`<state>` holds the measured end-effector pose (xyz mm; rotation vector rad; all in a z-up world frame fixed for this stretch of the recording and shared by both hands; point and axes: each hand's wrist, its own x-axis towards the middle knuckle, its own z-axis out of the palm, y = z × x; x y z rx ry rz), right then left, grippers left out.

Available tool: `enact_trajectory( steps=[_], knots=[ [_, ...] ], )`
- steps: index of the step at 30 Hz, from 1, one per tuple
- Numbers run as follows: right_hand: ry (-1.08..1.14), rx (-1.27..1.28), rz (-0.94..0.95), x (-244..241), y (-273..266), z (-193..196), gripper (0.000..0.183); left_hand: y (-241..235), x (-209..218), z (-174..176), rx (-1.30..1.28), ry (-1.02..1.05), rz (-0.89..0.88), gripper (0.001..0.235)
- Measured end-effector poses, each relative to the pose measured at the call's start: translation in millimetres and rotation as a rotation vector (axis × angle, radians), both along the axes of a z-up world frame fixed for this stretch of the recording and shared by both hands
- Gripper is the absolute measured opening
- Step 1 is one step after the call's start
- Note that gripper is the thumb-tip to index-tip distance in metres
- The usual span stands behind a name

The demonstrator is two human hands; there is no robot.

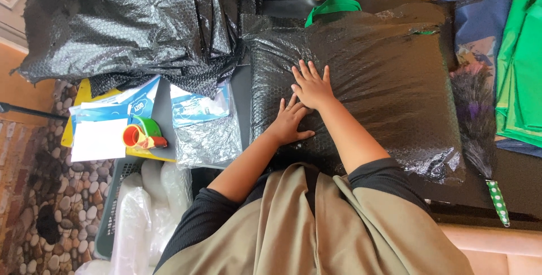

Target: The person wraps a green tote bag with black bubble wrap on a table. They fold the bubble wrap around the bag, smooth the edges, and secure the package using a handheld tape dispenser and clear packing tape.

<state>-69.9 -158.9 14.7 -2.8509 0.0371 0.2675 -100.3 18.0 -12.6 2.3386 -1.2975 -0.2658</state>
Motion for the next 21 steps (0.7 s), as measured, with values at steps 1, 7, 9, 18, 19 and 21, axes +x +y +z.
enact_trajectory(
  steps=[1, 7, 9, 18, 19, 21],
  knots=[
    [0.071, 0.001, -0.014, 4.4, -0.7, -1.7, 0.065, 0.5, -0.2, -0.8, 0.004, -0.005, 0.0, 0.079],
    [-0.041, -0.028, 0.03, 2.2, -9.0, -7.8, 0.064, 10.9, -12.0, -2.7, -0.201, -0.066, 0.001, 0.072],
    [-0.071, -0.055, 0.045, -5.9, -7.0, 2.4, 0.063, 41.1, -12.1, 14.9, -0.266, -0.053, 0.051, 0.065],
    [-0.365, 0.336, 0.016, -51.9, -2.0, 48.7, 0.052, 295.4, 28.5, -5.2, -0.514, -0.198, 0.757, 0.05],
    [-0.362, 0.583, -0.04, -68.4, -4.2, 57.5, 0.05, 329.2, 33.1, -17.2, -0.456, -0.275, 0.845, 0.055],
    [-0.343, 0.954, -0.127, -102.2, -0.4, 79.7, 0.049, 375.1, 42.4, -19.4, -0.383, -0.267, 0.936, 0.057]
  ],
)
